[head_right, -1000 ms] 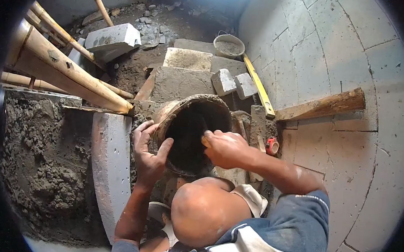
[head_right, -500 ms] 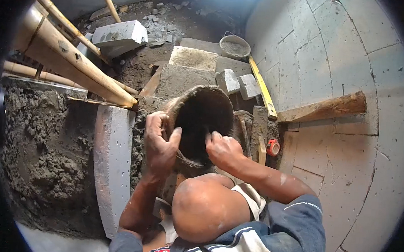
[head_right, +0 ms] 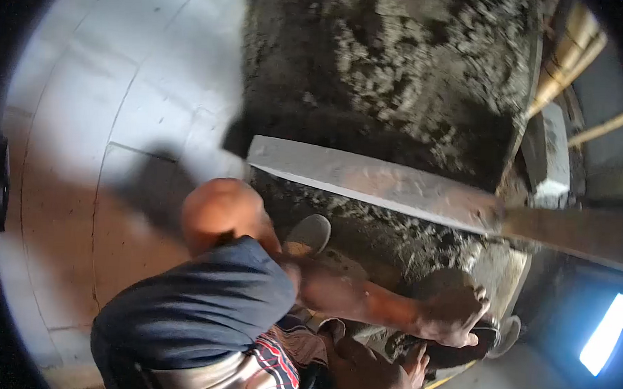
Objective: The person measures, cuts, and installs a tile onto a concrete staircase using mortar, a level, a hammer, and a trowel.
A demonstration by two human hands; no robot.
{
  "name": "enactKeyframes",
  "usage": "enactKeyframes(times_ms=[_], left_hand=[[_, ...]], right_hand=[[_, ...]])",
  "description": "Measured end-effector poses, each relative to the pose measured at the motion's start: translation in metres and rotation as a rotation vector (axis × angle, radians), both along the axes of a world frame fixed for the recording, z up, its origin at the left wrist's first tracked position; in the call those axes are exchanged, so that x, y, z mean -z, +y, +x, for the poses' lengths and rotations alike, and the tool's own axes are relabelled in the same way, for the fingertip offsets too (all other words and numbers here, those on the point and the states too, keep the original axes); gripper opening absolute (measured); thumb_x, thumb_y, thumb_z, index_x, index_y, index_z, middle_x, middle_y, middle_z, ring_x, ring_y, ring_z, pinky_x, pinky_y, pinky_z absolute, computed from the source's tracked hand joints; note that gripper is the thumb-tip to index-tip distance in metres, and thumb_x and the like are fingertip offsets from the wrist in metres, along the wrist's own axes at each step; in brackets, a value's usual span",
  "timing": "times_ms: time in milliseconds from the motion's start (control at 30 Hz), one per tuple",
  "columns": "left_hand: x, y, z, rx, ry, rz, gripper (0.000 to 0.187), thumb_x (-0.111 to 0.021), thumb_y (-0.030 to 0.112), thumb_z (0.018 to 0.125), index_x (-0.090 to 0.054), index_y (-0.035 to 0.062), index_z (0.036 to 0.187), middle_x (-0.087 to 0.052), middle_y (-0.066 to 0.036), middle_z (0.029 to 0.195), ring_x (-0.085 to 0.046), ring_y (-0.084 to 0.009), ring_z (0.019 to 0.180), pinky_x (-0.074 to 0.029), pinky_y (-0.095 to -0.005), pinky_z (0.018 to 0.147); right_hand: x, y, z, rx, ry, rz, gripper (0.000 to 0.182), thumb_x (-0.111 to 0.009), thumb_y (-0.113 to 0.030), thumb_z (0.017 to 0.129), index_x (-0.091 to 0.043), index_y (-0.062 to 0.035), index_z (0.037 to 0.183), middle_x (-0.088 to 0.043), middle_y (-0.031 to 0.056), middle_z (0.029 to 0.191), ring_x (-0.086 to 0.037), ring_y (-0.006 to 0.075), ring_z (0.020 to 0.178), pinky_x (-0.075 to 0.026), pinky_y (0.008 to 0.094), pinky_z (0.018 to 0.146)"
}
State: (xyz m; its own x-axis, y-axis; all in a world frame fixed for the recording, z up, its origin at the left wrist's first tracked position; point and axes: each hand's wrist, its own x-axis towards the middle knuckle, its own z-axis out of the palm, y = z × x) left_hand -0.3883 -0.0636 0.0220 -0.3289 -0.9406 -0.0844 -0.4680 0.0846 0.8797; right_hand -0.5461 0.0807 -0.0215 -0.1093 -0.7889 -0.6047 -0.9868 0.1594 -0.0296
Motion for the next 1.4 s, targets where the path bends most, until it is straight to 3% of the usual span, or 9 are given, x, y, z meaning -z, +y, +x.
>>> enactKeyframes(times_ms=[367, 533, 600, 633, 767, 900, 1233, 1300, 1400], left_hand=[[0.070, 0.033, -0.038, -0.215, 0.147, -0.074, 0.035, -0.060, 0.008, 0.082, -0.070, 0.0068, 0.116, -0.060, -0.016, 0.131, -0.061, -0.0321, 0.116, -0.052, -0.0502, 0.091], [-0.013, 0.029, 0.051, -0.092, -0.019, -0.050, 0.040, -0.061, 0.024, 0.077, -0.076, 0.0318, 0.113, -0.073, -0.010, 0.108, -0.068, -0.0327, 0.099, -0.051, -0.0492, 0.092], [0.022, 0.020, 0.020, 0.017, 0.658, -0.117, 0.048, -0.058, 0.002, 0.068, -0.074, 0.0062, 0.114, -0.074, -0.015, 0.108, -0.068, -0.0287, 0.104, -0.052, -0.0393, 0.094], [0.070, 0.040, -0.004, 0.001, 0.572, -0.039, 0.045, -0.065, 0.011, 0.076, -0.074, 0.0189, 0.120, -0.073, -0.010, 0.109, -0.067, -0.0289, 0.103, -0.046, -0.0452, 0.100], [0.001, 0.038, 0.025, 0.140, 0.613, 0.003, 0.055, -0.057, -0.005, 0.074, -0.073, 0.0128, 0.124, -0.070, -0.012, 0.126, -0.053, -0.0356, 0.134, -0.019, -0.0494, 0.120], [-0.039, 0.032, 0.042, 0.126, 0.587, -0.146, 0.053, -0.056, -0.008, 0.073, -0.071, 0.0034, 0.122, -0.071, -0.013, 0.125, -0.054, -0.0355, 0.134, -0.030, -0.0514, 0.119], [-0.100, 0.004, 0.093, 0.191, 0.527, -0.583, 0.039, -0.064, 0.002, 0.084, -0.068, -0.0026, 0.123, -0.067, -0.017, 0.131, -0.049, -0.0373, 0.139, -0.031, -0.0510, 0.119], [-0.118, 0.004, 0.097, 0.108, 0.474, -0.604, 0.036, -0.058, -0.010, 0.079, -0.068, -0.0065, 0.114, -0.071, -0.020, 0.122, -0.061, -0.0381, 0.125, -0.033, -0.0529, 0.117], [-0.129, 0.001, 0.111, 0.000, 0.425, -0.576, 0.038, -0.057, -0.010, 0.081, -0.068, -0.0067, 0.117, -0.069, -0.019, 0.125, -0.057, -0.0350, 0.130, -0.032, -0.0523, 0.118]], right_hand=[[0.045, -0.003, -0.050, 0.091, 0.061, 0.027, 0.062, -0.067, -0.015, 0.086, -0.049, -0.0061, 0.144, -0.053, 0.0215, 0.141, -0.059, 0.0422, 0.116, -0.051, 0.0503, 0.095], [-0.011, 0.018, -0.026, -0.081, -0.345, -0.167, 0.057, -0.065, -0.017, 0.088, -0.050, 0.0004, 0.140, -0.060, 0.0229, 0.128, -0.057, 0.0448, 0.115, -0.048, 0.0500, 0.096], [-0.036, 0.023, -0.024, -0.064, -0.205, -0.332, 0.051, -0.065, -0.016, 0.087, -0.053, -0.0012, 0.135, -0.061, 0.0246, 0.118, -0.060, 0.0465, 0.102, -0.051, 0.0522, 0.086], [-0.047, 0.021, -0.012, 0.023, -0.119, -0.410, 0.050, -0.065, -0.016, 0.086, -0.054, -0.0021, 0.133, -0.061, 0.0244, 0.113, -0.062, 0.0462, 0.097, -0.053, 0.0530, 0.082], [-0.079, 0.012, 0.003, 0.247, 0.059, -0.221, 0.040, -0.067, -0.015, 0.087, -0.059, -0.0048, 0.125, -0.063, 0.0244, 0.106, -0.064, 0.0470, 0.097, -0.052, 0.0552, 0.082], [-0.075, 0.011, 0.016, 0.531, -0.007, -0.221, 0.040, -0.068, -0.014, 0.085, -0.060, -0.0054, 0.123, -0.065, 0.0252, 0.105, -0.064, 0.0478, 0.096, -0.053, 0.0539, 0.080], [-0.048, -0.038, 0.019, 0.140, -0.945, -0.437, 0.037, -0.075, -0.021, 0.087, -0.064, -0.0011, 0.116, -0.065, 0.0202, 0.112, -0.060, 0.0416, 0.100, -0.050, 0.0460, 0.085], [-0.063, -0.059, 0.037, 0.018, -1.079, -0.460, 0.035, -0.076, -0.023, 0.088, -0.062, 0.0019, 0.109, -0.066, 0.0174, 0.094, -0.063, 0.0327, 0.082, -0.051, 0.0425, 0.073], [-0.077, -0.074, 0.057, 0.416, -1.288, 0.089, 0.033, -0.074, -0.025, 0.094, -0.057, 0.0002, 0.107, -0.054, 0.0013, 0.070, -0.047, 0.0064, 0.061, -0.040, 0.0304, 0.049]])
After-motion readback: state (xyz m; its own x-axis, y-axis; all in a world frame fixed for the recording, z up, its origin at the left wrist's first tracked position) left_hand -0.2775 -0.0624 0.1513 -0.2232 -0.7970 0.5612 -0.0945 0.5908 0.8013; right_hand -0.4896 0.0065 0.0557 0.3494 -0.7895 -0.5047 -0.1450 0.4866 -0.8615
